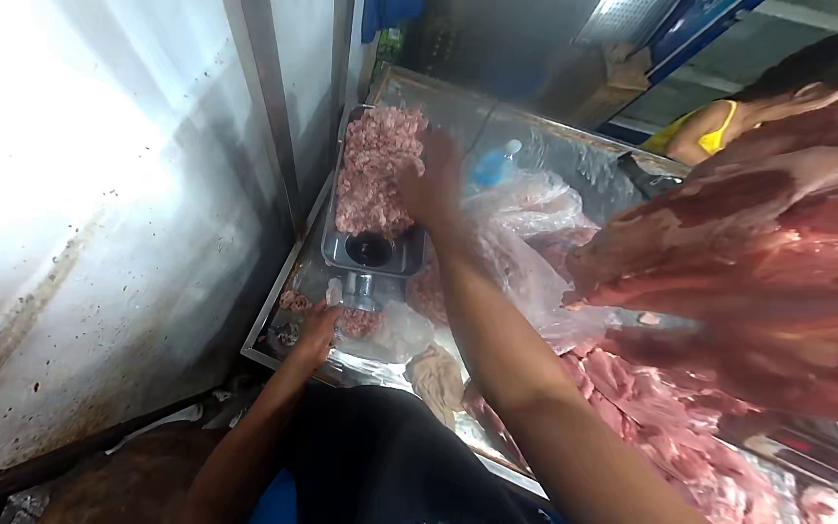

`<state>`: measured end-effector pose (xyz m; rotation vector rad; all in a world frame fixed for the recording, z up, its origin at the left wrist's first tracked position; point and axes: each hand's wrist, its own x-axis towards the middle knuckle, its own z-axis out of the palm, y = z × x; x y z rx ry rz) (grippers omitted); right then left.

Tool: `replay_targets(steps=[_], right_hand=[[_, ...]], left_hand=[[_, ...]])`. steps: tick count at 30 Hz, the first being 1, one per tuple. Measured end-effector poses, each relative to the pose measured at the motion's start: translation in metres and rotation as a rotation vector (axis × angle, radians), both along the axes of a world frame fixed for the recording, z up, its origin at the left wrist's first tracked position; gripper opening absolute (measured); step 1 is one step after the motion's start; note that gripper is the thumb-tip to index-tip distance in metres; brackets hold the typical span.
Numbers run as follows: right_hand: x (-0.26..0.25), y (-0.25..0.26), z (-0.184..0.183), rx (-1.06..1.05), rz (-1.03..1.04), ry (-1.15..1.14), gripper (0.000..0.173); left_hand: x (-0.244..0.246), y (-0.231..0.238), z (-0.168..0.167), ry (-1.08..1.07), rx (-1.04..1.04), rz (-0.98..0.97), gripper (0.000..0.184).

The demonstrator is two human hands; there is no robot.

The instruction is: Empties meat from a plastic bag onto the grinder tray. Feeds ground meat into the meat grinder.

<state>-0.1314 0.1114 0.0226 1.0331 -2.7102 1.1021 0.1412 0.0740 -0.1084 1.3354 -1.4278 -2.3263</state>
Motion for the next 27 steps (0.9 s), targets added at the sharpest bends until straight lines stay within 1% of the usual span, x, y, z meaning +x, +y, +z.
replay_targets(steps=[2, 4, 5, 8, 11, 13, 15, 17, 18, 20, 24, 27], right_hand=[[-0.012, -0.016, -0.029, 0.161, 0.055, 0.026, 0.062], [-0.003, -0.015, -0.055, 0.263, 0.081, 0.119, 0.068], [0.006, -0.011, -0.06, 0.284, 0.08, 0.154, 0.068], [0.039, 0.015, -0.06, 0.34, 0.105, 0.155, 0.063], [0.067, 0.036, -0.063, 0.459, 0.159, 0.039, 0.06], [0.077, 0.046, -0.062, 0.494, 0.228, -0.03, 0.054], [0.078, 0.057, -0.066, 0.405, 0.284, -0.052, 0.042], [0.078, 0.065, -0.073, 0.193, 0.301, -0.062, 0.034], [0.078, 0.068, -0.075, 0.11, 0.291, -0.072, 0.032], [0.077, 0.067, -0.072, 0.045, 0.244, -0.075, 0.032], [0.06, 0.046, -0.069, 0.098, 0.177, 0.019, 0.041], [0.043, 0.026, -0.073, 0.242, 0.128, 0.041, 0.053]], left_hand=[[0.001, -0.003, 0.004, 0.005, -0.017, 0.007, 0.037], [0.006, -0.005, 0.001, 0.013, -0.015, 0.028, 0.034], [0.01, -0.004, -0.004, 0.006, -0.012, 0.037, 0.034], [0.017, 0.006, -0.018, -0.046, 0.031, 0.044, 0.034], [0.014, 0.013, -0.016, -0.063, 0.051, 0.029, 0.033], [0.01, 0.013, -0.013, -0.074, 0.038, 0.015, 0.034], [0.005, 0.011, -0.008, -0.091, 0.017, 0.005, 0.035], [0.004, 0.008, -0.006, -0.083, -0.017, -0.015, 0.034], [0.004, 0.007, -0.005, -0.084, -0.038, -0.021, 0.033], [0.006, 0.006, -0.002, -0.083, -0.069, -0.036, 0.034], [0.014, 0.009, -0.008, -0.097, -0.079, -0.015, 0.031], [0.022, 0.012, -0.017, -0.088, -0.08, 0.005, 0.034]])
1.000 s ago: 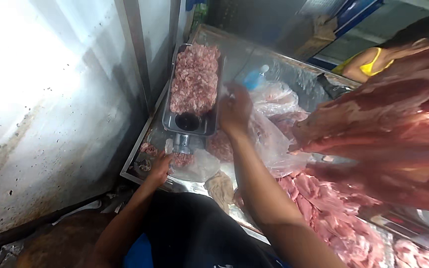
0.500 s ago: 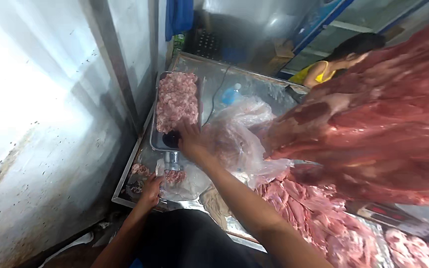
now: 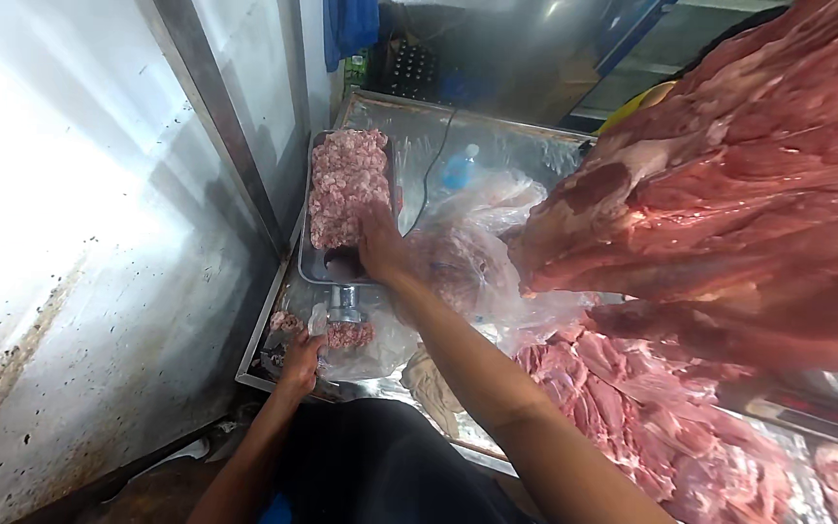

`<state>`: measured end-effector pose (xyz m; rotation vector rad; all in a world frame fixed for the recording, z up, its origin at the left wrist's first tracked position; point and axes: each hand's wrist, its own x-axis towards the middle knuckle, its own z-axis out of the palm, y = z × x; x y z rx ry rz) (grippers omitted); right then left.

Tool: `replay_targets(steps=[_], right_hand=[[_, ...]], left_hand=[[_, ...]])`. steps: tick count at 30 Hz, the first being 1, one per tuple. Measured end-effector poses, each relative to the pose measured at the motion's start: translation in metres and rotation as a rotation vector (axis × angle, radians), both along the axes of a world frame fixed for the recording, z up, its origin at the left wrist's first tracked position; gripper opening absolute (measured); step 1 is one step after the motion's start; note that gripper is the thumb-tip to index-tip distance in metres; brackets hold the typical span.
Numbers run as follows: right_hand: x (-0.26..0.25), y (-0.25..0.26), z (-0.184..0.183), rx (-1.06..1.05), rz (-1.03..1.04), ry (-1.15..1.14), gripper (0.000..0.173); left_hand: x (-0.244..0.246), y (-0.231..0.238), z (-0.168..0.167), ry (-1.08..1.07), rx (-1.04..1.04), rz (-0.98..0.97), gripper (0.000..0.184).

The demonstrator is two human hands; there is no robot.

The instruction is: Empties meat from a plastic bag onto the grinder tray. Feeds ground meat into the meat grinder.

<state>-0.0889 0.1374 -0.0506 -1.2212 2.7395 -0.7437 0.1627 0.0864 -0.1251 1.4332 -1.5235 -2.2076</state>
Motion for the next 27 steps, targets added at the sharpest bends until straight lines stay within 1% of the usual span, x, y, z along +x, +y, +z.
replay_targets(steps=[3, 5, 6, 7, 9, 11, 12, 16, 21, 24, 27], right_hand=[[-0.001, -0.009, -0.004, 0.202, 0.031, 0.028, 0.069], [0.003, -0.006, -0.002, 0.276, 0.074, 0.006, 0.072], [0.006, -0.002, 0.0, 0.29, 0.097, -0.023, 0.069], [0.009, 0.003, 0.002, 0.285, 0.12, -0.054, 0.061], [0.011, 0.011, 0.007, 0.327, 0.173, -0.139, 0.041], [0.012, 0.013, 0.011, 0.401, 0.219, -0.178, 0.037], [0.013, 0.014, 0.012, 0.383, 0.217, -0.187, 0.037], [0.008, 0.016, 0.007, 0.18, 0.119, -0.217, 0.035], [0.004, 0.018, 0.002, 0.1, 0.112, -0.213, 0.035], [0.007, 0.017, 0.006, 0.119, 0.081, -0.226, 0.034], [0.006, 0.016, 0.004, 0.122, 0.095, -0.206, 0.033]], left_hand=[[0.001, 0.003, -0.003, 0.008, -0.008, 0.011, 0.03], [0.002, 0.004, -0.004, 0.016, -0.014, -0.002, 0.029], [0.002, 0.005, -0.005, 0.018, -0.015, -0.007, 0.029], [0.001, 0.005, -0.005, 0.016, -0.014, -0.01, 0.03], [-0.002, 0.004, -0.004, 0.011, -0.011, -0.016, 0.03], [-0.005, 0.003, 0.0, 0.009, -0.012, -0.034, 0.03], [-0.006, 0.003, 0.001, 0.007, -0.012, -0.046, 0.031], [-0.01, -0.002, 0.007, -0.006, -0.02, -0.067, 0.031], [-0.008, -0.005, 0.005, 0.009, -0.051, -0.09, 0.029], [-0.005, -0.005, 0.002, 0.016, -0.06, -0.1, 0.029], [-0.005, -0.005, -0.001, 0.043, -0.07, -0.106, 0.028]])
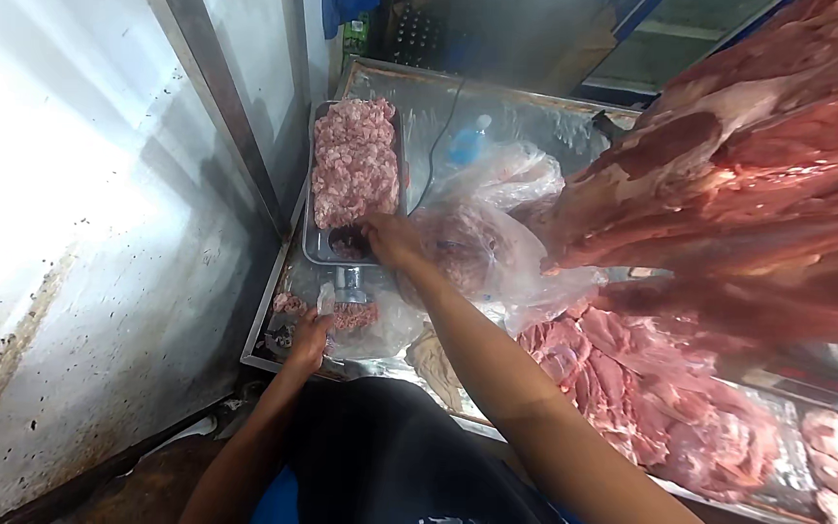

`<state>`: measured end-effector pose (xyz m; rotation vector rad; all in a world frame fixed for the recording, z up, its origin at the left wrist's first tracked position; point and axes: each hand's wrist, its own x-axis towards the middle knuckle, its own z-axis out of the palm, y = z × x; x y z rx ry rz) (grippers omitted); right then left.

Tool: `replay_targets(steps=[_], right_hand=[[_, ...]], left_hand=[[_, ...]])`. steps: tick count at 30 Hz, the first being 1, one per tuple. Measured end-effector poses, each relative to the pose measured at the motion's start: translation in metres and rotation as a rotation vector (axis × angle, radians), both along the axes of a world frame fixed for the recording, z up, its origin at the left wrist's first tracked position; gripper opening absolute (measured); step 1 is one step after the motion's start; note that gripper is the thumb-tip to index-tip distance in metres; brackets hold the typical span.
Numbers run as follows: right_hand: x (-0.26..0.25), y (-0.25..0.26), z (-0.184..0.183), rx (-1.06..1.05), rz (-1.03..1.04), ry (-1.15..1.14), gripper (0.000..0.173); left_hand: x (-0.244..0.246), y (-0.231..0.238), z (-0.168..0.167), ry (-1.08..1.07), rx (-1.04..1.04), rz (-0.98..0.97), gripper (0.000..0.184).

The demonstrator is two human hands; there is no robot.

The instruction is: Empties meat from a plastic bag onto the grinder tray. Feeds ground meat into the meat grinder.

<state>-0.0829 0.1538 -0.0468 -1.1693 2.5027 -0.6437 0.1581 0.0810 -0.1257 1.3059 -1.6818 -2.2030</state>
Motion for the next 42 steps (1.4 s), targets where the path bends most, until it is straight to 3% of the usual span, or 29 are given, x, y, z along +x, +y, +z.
replay_targets(steps=[27, 42], right_hand=[[-0.001, -0.002, -0.001, 0.039, 0.009, 0.028, 0.034], [0.004, -0.005, 0.002, -0.066, -0.036, -0.031, 0.031]], left_hand=[[0.0, -0.01, -0.017, -0.074, -0.029, 0.025, 0.029], [0.005, -0.013, -0.023, -0.049, -0.021, 0.053, 0.029]])
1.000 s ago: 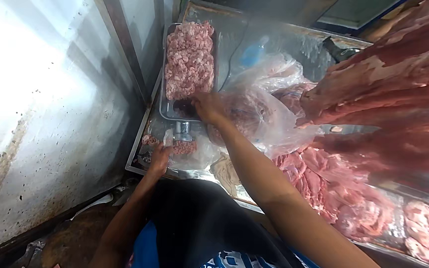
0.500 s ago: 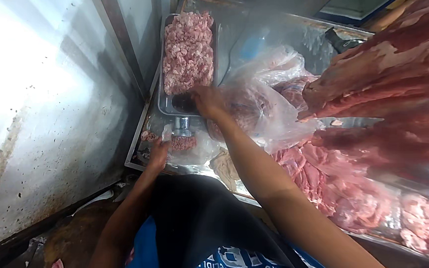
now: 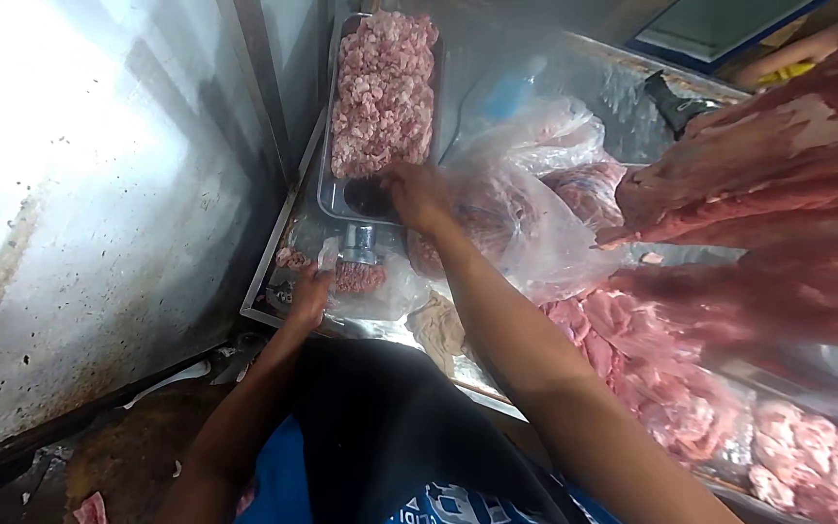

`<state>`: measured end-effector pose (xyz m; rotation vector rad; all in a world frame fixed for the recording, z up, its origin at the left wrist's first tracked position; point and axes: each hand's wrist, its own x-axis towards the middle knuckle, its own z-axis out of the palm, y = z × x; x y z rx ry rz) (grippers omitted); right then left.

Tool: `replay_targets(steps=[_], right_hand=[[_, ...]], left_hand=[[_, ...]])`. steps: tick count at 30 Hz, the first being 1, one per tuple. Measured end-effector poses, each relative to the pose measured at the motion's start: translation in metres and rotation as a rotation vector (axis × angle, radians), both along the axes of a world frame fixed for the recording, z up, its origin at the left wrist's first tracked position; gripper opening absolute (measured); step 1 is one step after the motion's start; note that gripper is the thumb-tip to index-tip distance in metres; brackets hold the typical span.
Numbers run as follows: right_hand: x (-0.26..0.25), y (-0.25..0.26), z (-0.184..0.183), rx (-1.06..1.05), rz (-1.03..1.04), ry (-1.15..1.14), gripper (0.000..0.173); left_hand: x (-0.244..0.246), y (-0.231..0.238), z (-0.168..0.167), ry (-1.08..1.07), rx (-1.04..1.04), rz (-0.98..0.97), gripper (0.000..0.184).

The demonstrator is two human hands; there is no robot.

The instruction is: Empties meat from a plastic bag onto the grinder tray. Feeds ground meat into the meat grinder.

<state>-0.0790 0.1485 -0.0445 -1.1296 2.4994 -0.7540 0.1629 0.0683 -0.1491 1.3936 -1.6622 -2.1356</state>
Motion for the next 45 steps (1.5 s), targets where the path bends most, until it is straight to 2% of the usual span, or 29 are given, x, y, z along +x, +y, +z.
replay_targets(steps=[2, 4, 7, 9, 12, 14, 17, 22, 23, 26, 29, 32, 35, 41, 45], right_hand=[[0.007, -0.014, 0.022, -0.092, -0.029, -0.013, 0.03], [0.009, -0.036, 0.051, -0.163, 0.01, 0.071, 0.031], [0.0, -0.076, 0.08, -0.207, 0.054, 0.182, 0.039], [-0.011, -0.1, 0.073, -0.13, 0.067, 0.202, 0.044], [-0.024, -0.111, 0.02, 0.118, 0.171, 0.322, 0.052], [-0.017, -0.107, 0.001, 0.239, 0.224, 0.453, 0.055], [-0.003, -0.094, 0.003, 0.333, 0.272, 0.471, 0.055], [0.012, -0.058, 0.01, 0.472, 0.263, 0.281, 0.066], [0.014, -0.049, 0.01, 0.47, 0.272, 0.216, 0.063], [0.023, -0.022, 0.012, 0.274, 0.242, 0.109, 0.034], [0.025, -0.002, 0.007, 0.035, 0.181, 0.073, 0.035], [0.021, 0.004, -0.006, -0.082, 0.083, 0.07, 0.035], [0.02, 0.002, -0.009, -0.086, 0.043, 0.054, 0.031], [0.026, -0.004, -0.004, 0.052, -0.019, 0.022, 0.038], [0.025, -0.001, -0.009, -0.029, 0.001, 0.053, 0.029]], left_hand=[[0.0, -0.003, 0.001, 0.003, 0.003, -0.001, 0.028], [-0.002, -0.006, 0.002, 0.006, 0.011, 0.004, 0.028], [-0.005, -0.01, 0.007, 0.024, 0.0, 0.02, 0.028], [-0.007, -0.014, 0.012, 0.041, -0.018, 0.022, 0.029], [-0.006, -0.015, 0.014, 0.035, -0.032, 0.006, 0.032], [-0.006, -0.016, 0.015, 0.028, -0.041, -0.015, 0.032], [-0.003, -0.01, 0.012, 0.009, -0.038, -0.049, 0.031], [-0.01, -0.007, 0.019, -0.008, -0.031, -0.072, 0.032], [-0.012, -0.008, 0.021, 0.0, -0.029, -0.068, 0.031], [-0.014, -0.009, 0.025, 0.015, -0.034, -0.073, 0.028], [-0.014, -0.005, 0.021, 0.012, -0.046, -0.081, 0.027], [-0.015, -0.001, 0.017, -0.011, -0.049, -0.096, 0.03], [-0.017, 0.004, 0.017, 0.008, -0.041, -0.091, 0.03], [-0.016, 0.006, 0.013, 0.035, -0.029, -0.074, 0.026], [-0.012, 0.005, 0.013, 0.019, -0.042, -0.083, 0.03]])
